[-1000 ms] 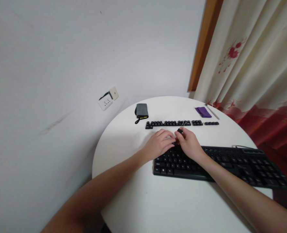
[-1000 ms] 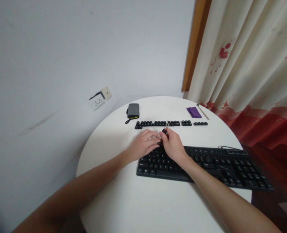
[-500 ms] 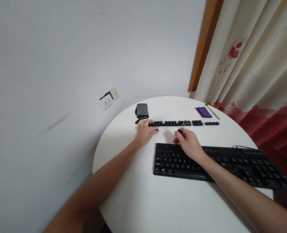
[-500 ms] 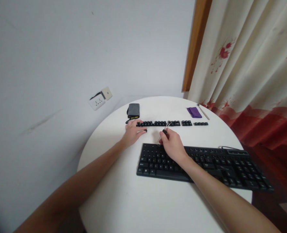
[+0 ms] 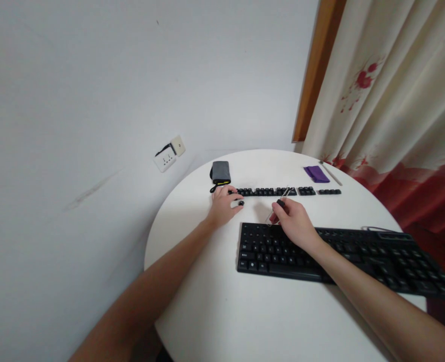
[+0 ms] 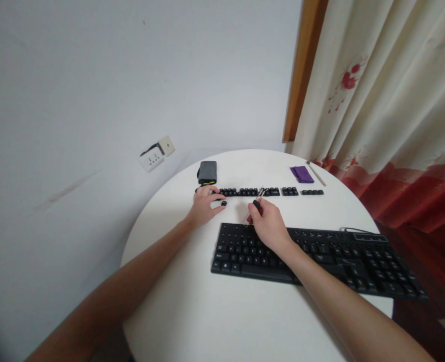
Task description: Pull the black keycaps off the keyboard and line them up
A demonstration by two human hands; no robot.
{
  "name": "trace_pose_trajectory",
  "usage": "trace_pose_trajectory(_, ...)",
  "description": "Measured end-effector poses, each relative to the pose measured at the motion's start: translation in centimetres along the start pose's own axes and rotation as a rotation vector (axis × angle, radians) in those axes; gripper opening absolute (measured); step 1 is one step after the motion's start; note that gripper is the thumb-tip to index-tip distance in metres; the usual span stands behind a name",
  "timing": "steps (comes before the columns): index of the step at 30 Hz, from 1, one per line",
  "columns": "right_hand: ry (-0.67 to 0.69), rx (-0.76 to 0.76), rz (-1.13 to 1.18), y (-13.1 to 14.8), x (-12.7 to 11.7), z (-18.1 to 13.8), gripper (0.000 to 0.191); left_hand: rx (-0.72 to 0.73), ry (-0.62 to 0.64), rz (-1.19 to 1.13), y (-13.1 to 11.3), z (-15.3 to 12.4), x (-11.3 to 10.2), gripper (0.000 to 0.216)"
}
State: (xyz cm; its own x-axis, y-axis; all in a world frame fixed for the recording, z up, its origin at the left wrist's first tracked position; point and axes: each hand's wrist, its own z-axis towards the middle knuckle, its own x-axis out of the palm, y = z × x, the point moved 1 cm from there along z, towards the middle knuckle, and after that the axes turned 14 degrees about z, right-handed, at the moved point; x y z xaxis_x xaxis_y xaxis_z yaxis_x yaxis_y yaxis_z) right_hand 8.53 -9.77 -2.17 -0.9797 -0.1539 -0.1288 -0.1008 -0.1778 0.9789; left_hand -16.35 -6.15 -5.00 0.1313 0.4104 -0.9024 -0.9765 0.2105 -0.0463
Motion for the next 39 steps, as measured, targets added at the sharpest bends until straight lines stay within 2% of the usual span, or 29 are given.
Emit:
trace_pose_trajectory(2, 0.005, 0.002, -0.01, 0.05, 0.0, -0.03, 0.028, -0.015, -0.01, 0.007, -0.06, 0.03, 0.0, 0.025)
trace_pose_trajectory(9, 0.02, 0.008, -0.035, -0.18, 0.26, -0.09, 0.028, -0.098, -0.044, 0.029, -0.52, 0.25, 0.38, 0.048)
trace_pose_trajectory(19, 0.036, 0.012, -0.025, 0.2, 0.52, -0.34, 0.027, -0.163, -0.024, 0.038, -0.4, 0.39, 0.42, 0.05)
trace_pose_trajectory(39, 0.063, -0.007, -0.027, 0.1, 0.65, -0.47, 0.028, -0.23, -0.078, 0.045, -0.29, 0.46, 0.88, 0.055)
